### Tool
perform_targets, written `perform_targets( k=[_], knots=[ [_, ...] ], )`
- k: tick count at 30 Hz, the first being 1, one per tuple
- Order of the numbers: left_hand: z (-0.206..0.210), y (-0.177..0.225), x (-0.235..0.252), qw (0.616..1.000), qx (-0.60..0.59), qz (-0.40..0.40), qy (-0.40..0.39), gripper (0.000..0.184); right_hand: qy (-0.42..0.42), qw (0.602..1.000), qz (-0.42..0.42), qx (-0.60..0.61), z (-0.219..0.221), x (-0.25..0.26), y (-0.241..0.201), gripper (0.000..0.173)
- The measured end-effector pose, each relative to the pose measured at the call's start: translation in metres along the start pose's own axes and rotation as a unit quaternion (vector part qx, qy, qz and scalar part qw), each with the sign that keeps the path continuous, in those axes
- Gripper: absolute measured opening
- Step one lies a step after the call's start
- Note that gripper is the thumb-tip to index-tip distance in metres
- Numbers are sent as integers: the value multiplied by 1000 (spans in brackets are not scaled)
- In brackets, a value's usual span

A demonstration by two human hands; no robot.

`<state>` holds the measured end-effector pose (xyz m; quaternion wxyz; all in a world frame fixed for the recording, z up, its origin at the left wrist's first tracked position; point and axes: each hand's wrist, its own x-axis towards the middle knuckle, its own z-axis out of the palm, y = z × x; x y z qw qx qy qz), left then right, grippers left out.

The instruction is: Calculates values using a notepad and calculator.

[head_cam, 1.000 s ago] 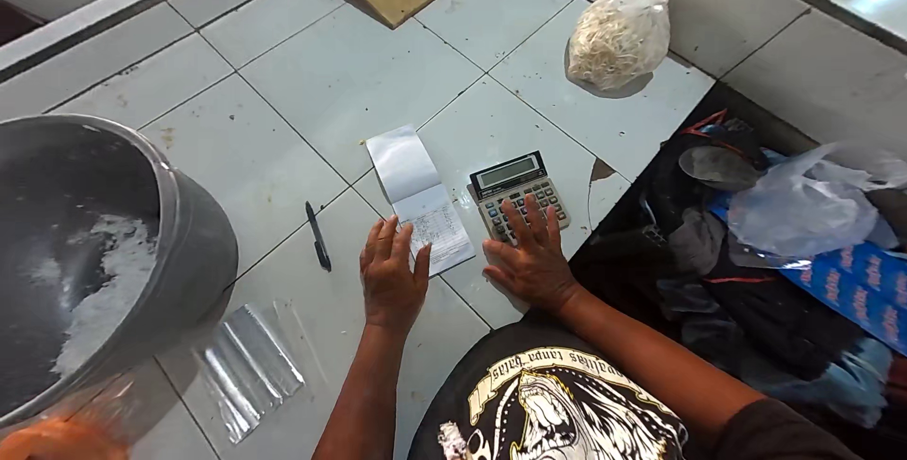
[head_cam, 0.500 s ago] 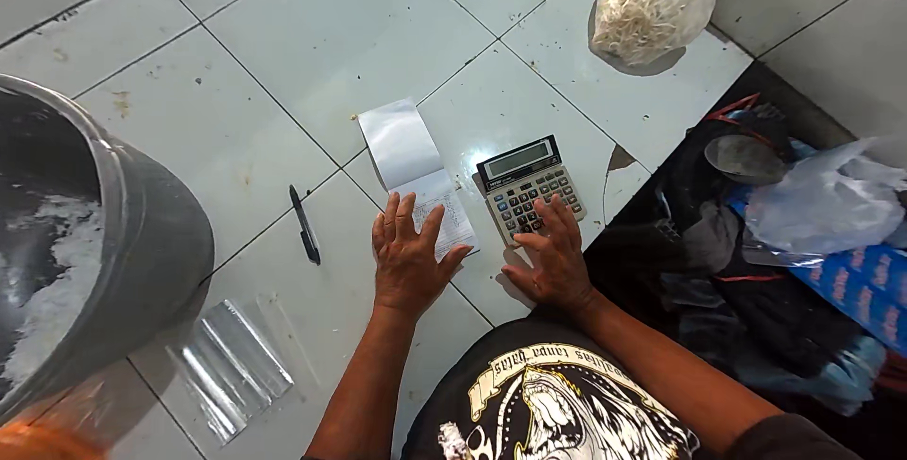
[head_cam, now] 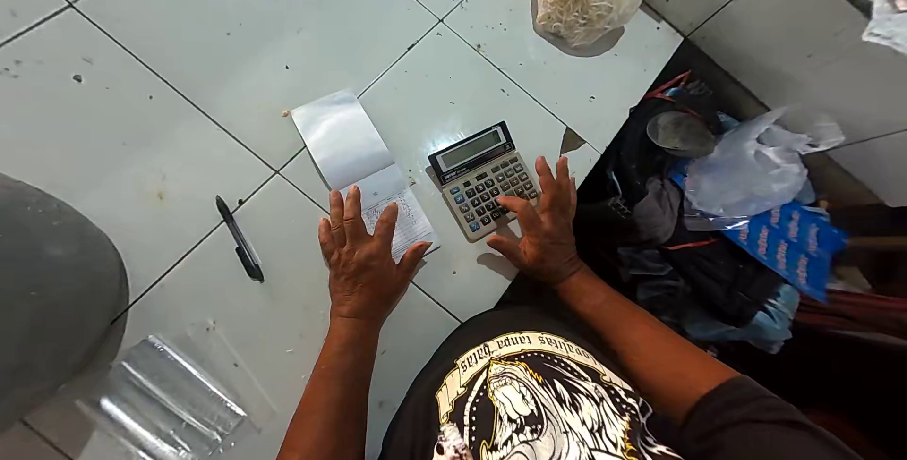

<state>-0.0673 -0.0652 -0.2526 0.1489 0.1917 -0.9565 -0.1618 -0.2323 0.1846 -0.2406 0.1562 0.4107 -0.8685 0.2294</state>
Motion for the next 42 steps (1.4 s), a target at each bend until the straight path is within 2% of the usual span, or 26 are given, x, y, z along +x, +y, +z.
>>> perform_targets(
  k=[13, 20, 27, 32, 37, 42],
  knots=[
    [-1, 1, 0, 1000, -2, -5, -6, 77, -85, 995, 16, -41, 3, 18, -15, 62],
    [0, 0, 0, 1000, -7, -4, -2, 79, 51, 998, 23, 17, -26, 13, 5, 58],
    [-2, -2, 0, 1000, -2, -7, 6, 80, -42, 998, 39, -41, -11, -9, 10, 52],
    [2, -4, -2, 1000, 8, -9, 19, 80, 16, 998, 54, 41, -4, -26, 4, 57],
    [1, -3, -2, 1000, 0, -9, 9, 80, 24, 997, 58, 49, 5, -56, 9, 56],
    [2, -3, -1, 1000, 1, -20, 15, 86, 18, 995, 51, 87, 10, -54, 13, 51]
  ],
)
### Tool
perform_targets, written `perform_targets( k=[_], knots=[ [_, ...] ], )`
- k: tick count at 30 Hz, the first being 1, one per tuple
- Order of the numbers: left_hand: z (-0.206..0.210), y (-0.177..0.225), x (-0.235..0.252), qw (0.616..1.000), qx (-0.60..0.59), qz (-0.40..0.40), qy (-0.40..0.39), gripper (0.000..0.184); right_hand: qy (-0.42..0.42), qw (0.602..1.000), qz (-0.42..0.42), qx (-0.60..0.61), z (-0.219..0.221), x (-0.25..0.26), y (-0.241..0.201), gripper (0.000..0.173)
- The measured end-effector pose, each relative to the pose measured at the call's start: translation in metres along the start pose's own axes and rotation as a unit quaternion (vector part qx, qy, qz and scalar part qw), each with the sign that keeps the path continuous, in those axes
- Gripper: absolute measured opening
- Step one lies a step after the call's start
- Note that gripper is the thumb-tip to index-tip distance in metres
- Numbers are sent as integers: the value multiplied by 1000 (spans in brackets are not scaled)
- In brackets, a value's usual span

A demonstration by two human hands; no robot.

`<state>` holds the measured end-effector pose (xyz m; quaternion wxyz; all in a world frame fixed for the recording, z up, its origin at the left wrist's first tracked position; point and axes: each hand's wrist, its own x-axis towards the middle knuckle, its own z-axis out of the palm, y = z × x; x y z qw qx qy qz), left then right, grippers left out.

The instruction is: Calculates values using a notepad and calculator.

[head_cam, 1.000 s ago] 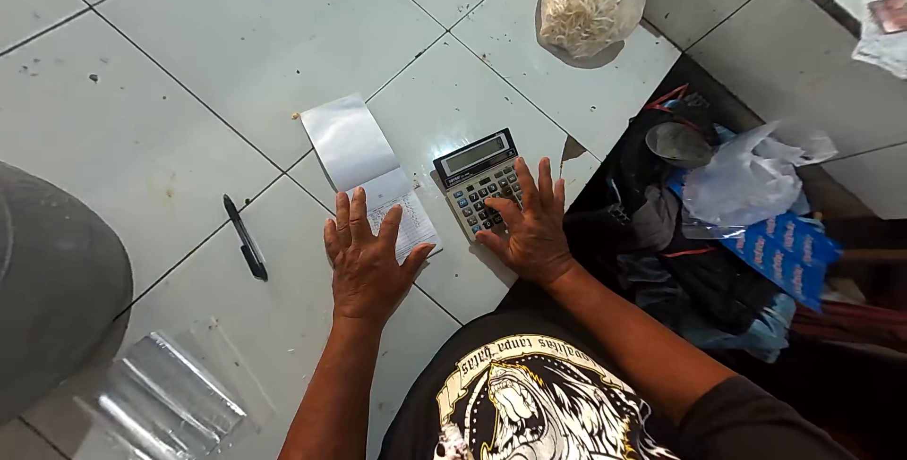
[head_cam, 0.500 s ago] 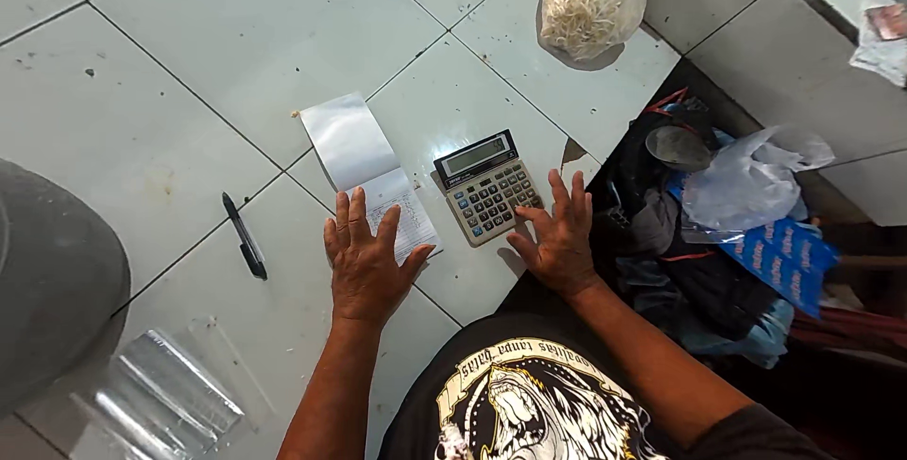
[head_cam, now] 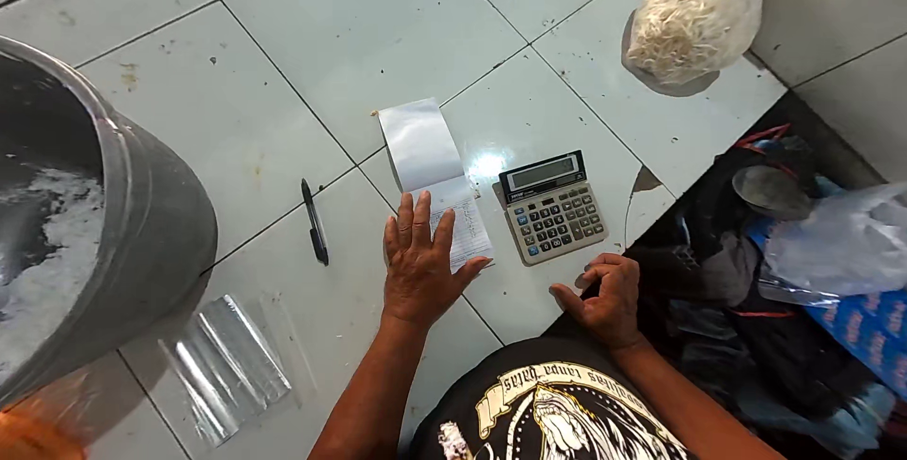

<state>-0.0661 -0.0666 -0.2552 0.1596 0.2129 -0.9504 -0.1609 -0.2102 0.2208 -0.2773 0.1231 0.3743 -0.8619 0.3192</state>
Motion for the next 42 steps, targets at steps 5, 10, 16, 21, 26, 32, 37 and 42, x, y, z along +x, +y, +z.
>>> perform_targets(
  k=[5, 10, 16, 21, 26, 32, 37, 42],
  knots=[
    [-1, -1, -1, 1000, -3, 23, -2, 83, -2, 1000, 5, 1, 1, 0, 2, 51],
    [-2, 1, -2, 999, 3, 41, -10, 80, -1, 1000, 13, 2, 1, -1, 3, 52],
    [-1, 3, -1, 999, 18, 40, -22, 77, 10, 1000, 12, 14, 2, -2, 3, 52],
    [-2, 4, 0, 999, 21, 44, -23, 76, 19, 1000, 12, 18, 4, -1, 3, 51],
    [-3, 6, 0, 998, 13, 53, -23, 76, 20, 1000, -3, -7, -1, 0, 0, 52],
    [-4, 8, 0, 999, 20, 42, -25, 79, -3, 998, -6, -62, -17, 16, -18, 61],
    [-3, 5, -1, 999, 17, 41, -28, 80, -20, 995, -11, -95, -18, 28, -29, 68],
    [-2, 5, -1, 999, 11, 36, -29, 80, -30, 995, 6, -96, -15, 22, -32, 72]
  ],
)
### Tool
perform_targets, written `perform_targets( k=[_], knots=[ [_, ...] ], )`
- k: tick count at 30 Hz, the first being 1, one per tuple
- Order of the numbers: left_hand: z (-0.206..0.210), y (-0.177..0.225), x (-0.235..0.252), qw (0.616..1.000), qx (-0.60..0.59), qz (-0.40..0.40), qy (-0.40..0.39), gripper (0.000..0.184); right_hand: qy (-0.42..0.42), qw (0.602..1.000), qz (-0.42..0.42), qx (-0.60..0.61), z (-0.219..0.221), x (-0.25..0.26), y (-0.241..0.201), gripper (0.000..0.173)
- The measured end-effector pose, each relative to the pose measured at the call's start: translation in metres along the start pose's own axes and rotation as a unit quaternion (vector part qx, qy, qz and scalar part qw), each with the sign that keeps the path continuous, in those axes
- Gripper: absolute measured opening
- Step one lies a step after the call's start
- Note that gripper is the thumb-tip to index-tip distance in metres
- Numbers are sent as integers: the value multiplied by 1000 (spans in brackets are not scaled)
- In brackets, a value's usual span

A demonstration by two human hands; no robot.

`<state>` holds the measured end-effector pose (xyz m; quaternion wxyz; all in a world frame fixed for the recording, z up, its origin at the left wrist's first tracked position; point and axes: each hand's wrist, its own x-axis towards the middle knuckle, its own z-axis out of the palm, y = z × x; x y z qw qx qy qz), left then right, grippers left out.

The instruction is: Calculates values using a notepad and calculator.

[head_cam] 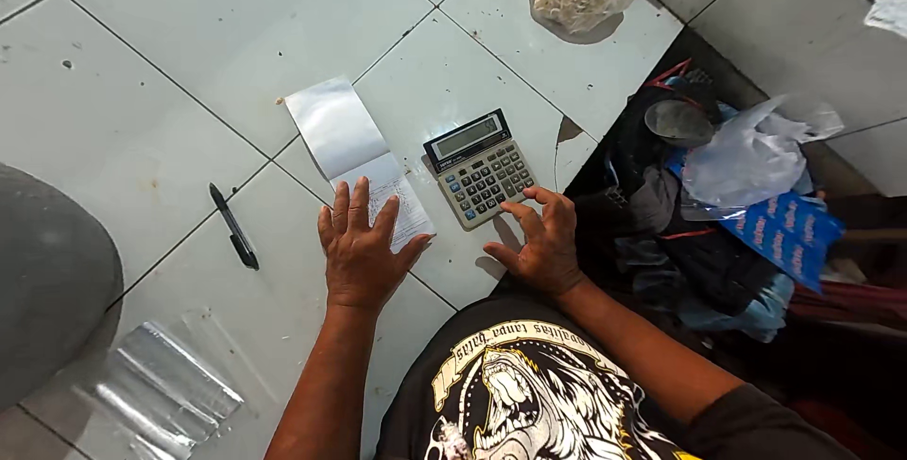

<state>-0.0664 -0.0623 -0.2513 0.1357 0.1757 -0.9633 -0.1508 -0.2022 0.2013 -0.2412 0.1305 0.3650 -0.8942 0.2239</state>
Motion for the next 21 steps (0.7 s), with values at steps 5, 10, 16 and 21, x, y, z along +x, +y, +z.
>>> perform_targets(
  k=[5, 10, 16, 21],
  knots=[
    [1, -2, 1, 1000, -1, 3, 4, 81, 2, 1000, 4, -14, -1, 14, 2, 77],
    [-1, -1, -1, 1000, -6, 2, 2, 79, 4, 1000, -18, -13, -5, 26, -4, 74],
    [0, -3, 0, 1000, -5, -1, -4, 80, -15, 999, -36, 0, 3, 5, -3, 64],
    [1, -3, 1, 1000, 1, 1, -1, 82, -12, 999, -21, -25, 1, 21, -1, 71]
  ],
)
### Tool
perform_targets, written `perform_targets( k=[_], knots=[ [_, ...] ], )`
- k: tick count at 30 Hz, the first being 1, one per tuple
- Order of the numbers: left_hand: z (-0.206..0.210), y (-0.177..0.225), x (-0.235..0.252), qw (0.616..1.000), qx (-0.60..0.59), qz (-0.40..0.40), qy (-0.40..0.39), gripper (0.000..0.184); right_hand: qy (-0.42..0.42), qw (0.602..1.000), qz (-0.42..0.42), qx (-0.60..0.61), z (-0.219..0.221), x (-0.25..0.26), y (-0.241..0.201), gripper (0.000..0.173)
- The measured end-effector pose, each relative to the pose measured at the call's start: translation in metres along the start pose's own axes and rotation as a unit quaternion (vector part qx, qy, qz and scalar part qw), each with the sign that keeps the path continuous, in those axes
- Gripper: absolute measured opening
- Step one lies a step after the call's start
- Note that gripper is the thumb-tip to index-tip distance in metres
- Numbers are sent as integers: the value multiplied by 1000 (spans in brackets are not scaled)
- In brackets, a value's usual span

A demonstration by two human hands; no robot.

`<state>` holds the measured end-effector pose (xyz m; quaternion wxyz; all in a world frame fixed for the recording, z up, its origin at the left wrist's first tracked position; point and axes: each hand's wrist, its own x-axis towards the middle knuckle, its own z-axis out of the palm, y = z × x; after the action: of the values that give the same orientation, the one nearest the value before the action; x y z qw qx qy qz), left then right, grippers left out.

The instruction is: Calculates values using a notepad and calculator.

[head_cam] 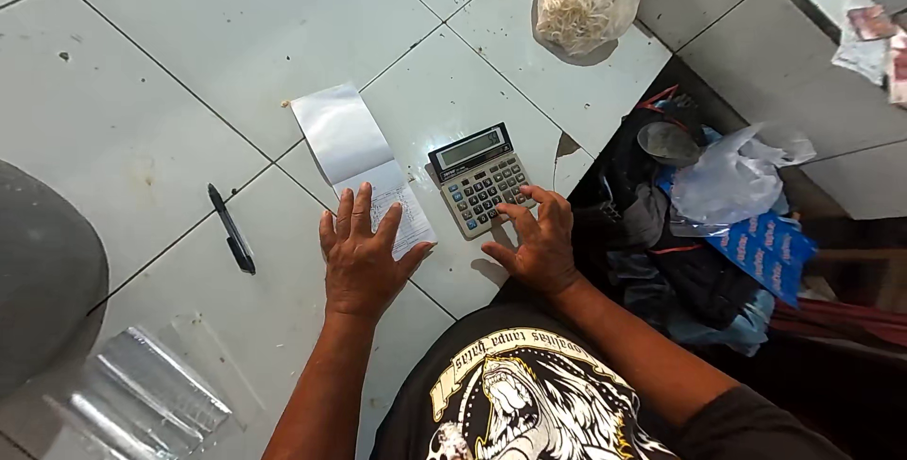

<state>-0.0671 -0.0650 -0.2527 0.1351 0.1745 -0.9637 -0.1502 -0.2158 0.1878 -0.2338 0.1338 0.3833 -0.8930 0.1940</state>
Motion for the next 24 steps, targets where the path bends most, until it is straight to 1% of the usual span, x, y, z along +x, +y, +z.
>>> perform_targets(
  k=[4, 9, 12, 14, 16, 18, 20, 24],
  knots=[
    [0, 0, -1, 1000, 2, -3, 0, 81, -13, 1000, -1, -23, 2, 18, -5, 80],
    [0, 0, 0, 1000, -3, -3, 0, 81, -32, 999, 4, -37, 6, 35, -7, 84],
    [0, 0, 2, 1000, -5, -2, 2, 81, 2, 1000, 2, -20, 1, 42, -5, 84],
    [1, -1, -1, 1000, -7, -1, 2, 82, 32, 999, 1, 10, -4, 35, -2, 80],
    [-2, -3, -10, 1000, -10, 5, 2, 79, 40, 998, 11, 48, -8, 16, -2, 76],
    [0, 0, 2, 999, -15, 21, 39, 77, 67, 995, 17, 73, -13, 15, 9, 69],
    [0, 2, 1, 998, -14, 27, 53, 79, 87, 991, 14, 100, -16, 12, 11, 59],
    [-3, 1, -1, 998, 6, 31, 62, 81, 128, 981, -12, 149, -21, 11, 6, 32]
  ],
)
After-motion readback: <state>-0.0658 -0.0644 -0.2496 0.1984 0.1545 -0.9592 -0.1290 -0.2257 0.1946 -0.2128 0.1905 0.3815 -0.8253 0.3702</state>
